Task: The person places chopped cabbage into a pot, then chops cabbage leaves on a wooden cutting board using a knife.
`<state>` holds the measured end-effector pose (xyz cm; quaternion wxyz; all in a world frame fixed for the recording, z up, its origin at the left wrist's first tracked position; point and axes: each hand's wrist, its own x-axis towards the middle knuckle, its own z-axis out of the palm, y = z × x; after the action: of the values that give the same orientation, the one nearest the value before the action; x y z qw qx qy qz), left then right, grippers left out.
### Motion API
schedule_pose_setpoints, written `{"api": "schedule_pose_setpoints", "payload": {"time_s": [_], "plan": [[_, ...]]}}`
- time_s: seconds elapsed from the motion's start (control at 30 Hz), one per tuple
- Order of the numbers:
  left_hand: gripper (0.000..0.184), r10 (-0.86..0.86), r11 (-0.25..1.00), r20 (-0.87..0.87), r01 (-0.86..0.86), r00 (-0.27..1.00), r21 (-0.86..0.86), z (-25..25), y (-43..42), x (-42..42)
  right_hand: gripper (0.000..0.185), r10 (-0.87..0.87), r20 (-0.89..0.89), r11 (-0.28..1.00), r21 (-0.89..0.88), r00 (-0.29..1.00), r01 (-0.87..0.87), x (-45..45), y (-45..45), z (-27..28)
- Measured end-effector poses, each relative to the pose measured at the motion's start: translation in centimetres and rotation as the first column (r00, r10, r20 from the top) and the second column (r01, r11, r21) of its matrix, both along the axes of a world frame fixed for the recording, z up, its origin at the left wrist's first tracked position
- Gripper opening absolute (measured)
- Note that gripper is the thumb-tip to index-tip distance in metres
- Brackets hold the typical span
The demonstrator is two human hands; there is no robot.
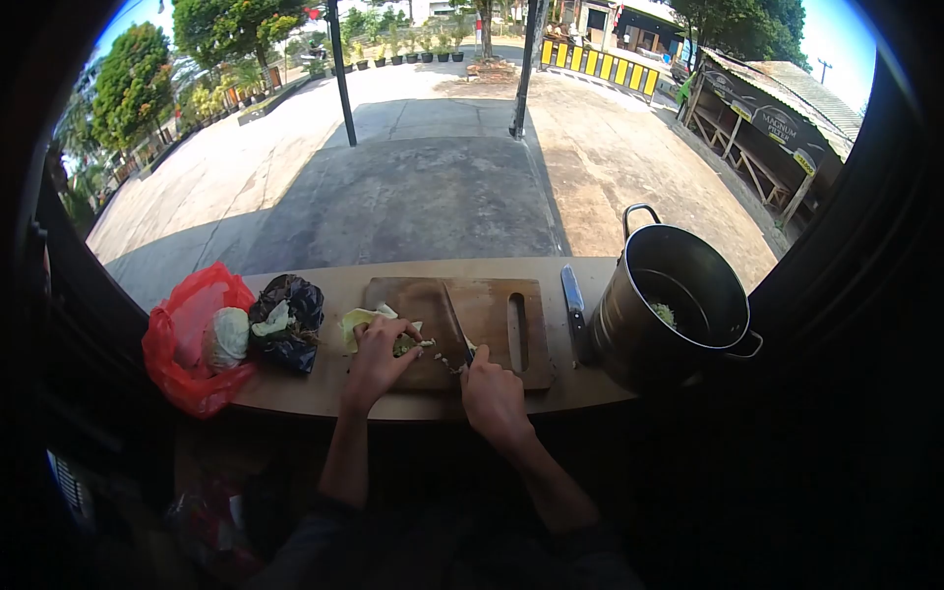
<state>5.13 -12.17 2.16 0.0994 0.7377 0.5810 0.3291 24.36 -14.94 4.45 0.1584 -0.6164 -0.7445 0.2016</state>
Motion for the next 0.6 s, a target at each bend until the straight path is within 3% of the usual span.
{"api": "schedule_pose_setpoints", "payload": {"time_s": [0.17,0.37,0.47,0.53,0.6], "plan": [[0.016,0.013,1.000,0.024,-0.013,1.000,-0.018,0.1,-0.1,0.2,0.029,0.100,-0.037,0.994,-0.046,0.994,-0.101,-0.1,-0.5,0.7],[0.018,0.062,0.996,0.110,-0.068,0.992,0.057,0.9,-0.3,0.4,0.028,0.044,0.018,0.998,-0.034,0.999,-0.044,-0.9,-0.2,-0.2],[0.016,-0.001,0.999,0.188,-0.008,0.982,0.052,0.4,-0.1,0.4,0.027,0.008,0.012,1.000,0.012,1.000,-0.009,-0.4,0.4,-0.4],[0.014,-0.130,0.991,0.285,0.135,0.950,0.001,0.2,0.0,0.8,0.027,0.001,0.011,1.000,0.012,1.000,-0.001,-0.2,0.1,0.2],[0.014,-0.130,0.992,0.184,0.127,0.974,0.024,0.0,-0.4,1.4,0.027,-0.002,0.012,1.000,0.012,1.000,0.002,-0.3,-0.3,0.2]]}}
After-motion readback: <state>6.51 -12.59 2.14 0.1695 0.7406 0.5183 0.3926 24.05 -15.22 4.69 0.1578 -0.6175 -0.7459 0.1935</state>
